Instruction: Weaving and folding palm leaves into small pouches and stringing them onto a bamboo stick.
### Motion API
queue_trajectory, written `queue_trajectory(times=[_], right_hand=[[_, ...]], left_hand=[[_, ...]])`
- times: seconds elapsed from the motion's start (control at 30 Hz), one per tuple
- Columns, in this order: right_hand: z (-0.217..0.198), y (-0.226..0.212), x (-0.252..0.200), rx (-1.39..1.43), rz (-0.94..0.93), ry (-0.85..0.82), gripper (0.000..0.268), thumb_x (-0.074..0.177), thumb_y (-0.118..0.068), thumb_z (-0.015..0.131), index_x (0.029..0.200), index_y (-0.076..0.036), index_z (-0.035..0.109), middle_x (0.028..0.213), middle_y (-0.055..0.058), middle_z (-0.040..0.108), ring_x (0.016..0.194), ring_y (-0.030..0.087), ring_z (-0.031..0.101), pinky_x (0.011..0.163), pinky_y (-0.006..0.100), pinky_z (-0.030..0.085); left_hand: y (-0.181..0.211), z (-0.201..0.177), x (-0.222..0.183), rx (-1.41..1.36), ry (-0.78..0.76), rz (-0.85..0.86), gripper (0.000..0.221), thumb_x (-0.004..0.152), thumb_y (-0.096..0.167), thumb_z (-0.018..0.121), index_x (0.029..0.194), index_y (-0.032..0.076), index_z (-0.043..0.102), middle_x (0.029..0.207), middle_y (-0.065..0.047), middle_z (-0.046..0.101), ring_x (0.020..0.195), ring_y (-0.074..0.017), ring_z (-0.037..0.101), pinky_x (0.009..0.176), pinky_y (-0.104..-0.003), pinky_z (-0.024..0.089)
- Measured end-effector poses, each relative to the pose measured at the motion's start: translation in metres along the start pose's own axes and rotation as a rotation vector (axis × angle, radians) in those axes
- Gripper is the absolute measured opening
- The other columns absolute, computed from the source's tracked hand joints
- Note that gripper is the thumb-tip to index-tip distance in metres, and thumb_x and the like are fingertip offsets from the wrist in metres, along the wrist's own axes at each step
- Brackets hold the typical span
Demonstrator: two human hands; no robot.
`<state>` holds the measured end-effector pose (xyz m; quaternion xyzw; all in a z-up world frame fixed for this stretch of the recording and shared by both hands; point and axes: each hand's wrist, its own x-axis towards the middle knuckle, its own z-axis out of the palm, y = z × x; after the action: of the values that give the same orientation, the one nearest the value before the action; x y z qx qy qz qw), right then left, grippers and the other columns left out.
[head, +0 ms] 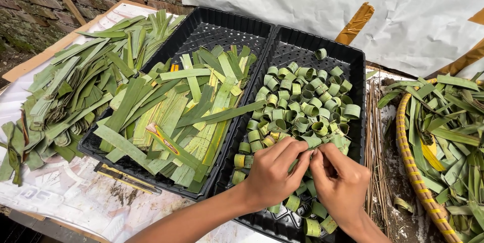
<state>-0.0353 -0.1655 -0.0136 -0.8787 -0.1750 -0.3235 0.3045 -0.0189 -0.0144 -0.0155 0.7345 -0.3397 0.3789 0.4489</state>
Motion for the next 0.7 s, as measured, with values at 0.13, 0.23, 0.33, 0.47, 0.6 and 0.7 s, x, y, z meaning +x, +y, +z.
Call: queue_trajectory(times=[0.13, 0.23, 0.33, 0.47, 0.6, 0.7], right_hand=[[-0.013, 0.003, 0.007, 0.013, 0.014, -0.084, 0.019, 0.101, -0.009, 0.056, 0.083, -0.007, 0.062, 0.056, -0.001, 0.05, 0.044, 0.008, 0.033, 0.041, 0.027, 0.026], [-0.024, 0.013, 0.014, 0.071, -0.068, -0.232, 0.012, 0.101, -0.011, 0.055, 0.097, -0.005, 0.065, 0.068, 0.003, 0.065, 0.051, 0.012, 0.055, 0.048, 0.026, 0.043], [-0.032, 0.018, 0.019, 0.1, -0.16, -0.355, 0.01, 0.098, -0.01, 0.058, 0.09, -0.008, 0.063, 0.064, 0.0, 0.055, 0.047, 0.012, 0.045, 0.045, 0.026, 0.037], [-0.031, 0.018, 0.02, 0.155, -0.215, -0.347, 0.011, 0.096, -0.006, 0.058, 0.086, -0.007, 0.064, 0.069, 0.001, 0.062, 0.051, 0.015, 0.054, 0.048, 0.027, 0.044], [-0.035, 0.014, 0.023, 0.206, -0.157, -0.365, 0.012, 0.097, -0.01, 0.056, 0.094, -0.005, 0.067, 0.078, 0.002, 0.07, 0.056, 0.014, 0.062, 0.051, 0.026, 0.048], [-0.054, 0.01, 0.039, 0.098, 0.007, -0.501, 0.016, 0.097, -0.019, 0.058, 0.1, -0.011, 0.072, 0.082, -0.003, 0.076, 0.051, 0.013, 0.06, 0.053, 0.029, 0.046]], left_hand=[[-0.001, -0.008, 0.012, -0.021, -0.03, -0.052, 0.004, 0.099, -0.004, 0.066, 0.102, -0.005, 0.064, 0.086, -0.012, 0.064, 0.064, -0.0194, 0.058, 0.052, -0.029, 0.047], [-0.007, -0.024, 0.025, -0.291, -0.137, -0.272, 0.009, 0.098, 0.003, 0.064, 0.106, -0.001, 0.067, 0.09, -0.01, 0.066, 0.062, -0.014, 0.053, 0.049, -0.026, 0.043], [-0.019, -0.034, 0.033, -0.478, -0.325, -0.538, 0.012, 0.093, 0.02, 0.073, 0.097, 0.009, 0.076, 0.086, 0.003, 0.066, 0.058, -0.0062, 0.035, 0.048, -0.024, 0.03], [-0.034, -0.03, 0.027, -0.729, -0.411, -0.676, 0.01, 0.091, 0.017, 0.075, 0.096, 0.007, 0.076, 0.091, -0.002, 0.073, 0.063, -0.0062, 0.051, 0.055, -0.02, 0.042], [-0.035, -0.033, 0.034, -0.864, -0.433, -0.795, 0.015, 0.089, 0.021, 0.076, 0.096, 0.008, 0.075, 0.091, -0.003, 0.073, 0.078, -0.0101, 0.066, 0.075, -0.021, 0.058], [-0.03, -0.029, 0.037, -0.636, -0.353, -0.967, 0.013, 0.096, 0.019, 0.07, 0.102, 0.008, 0.074, 0.074, -0.006, 0.07, 0.066, -0.0075, 0.064, 0.047, -0.019, 0.041]])
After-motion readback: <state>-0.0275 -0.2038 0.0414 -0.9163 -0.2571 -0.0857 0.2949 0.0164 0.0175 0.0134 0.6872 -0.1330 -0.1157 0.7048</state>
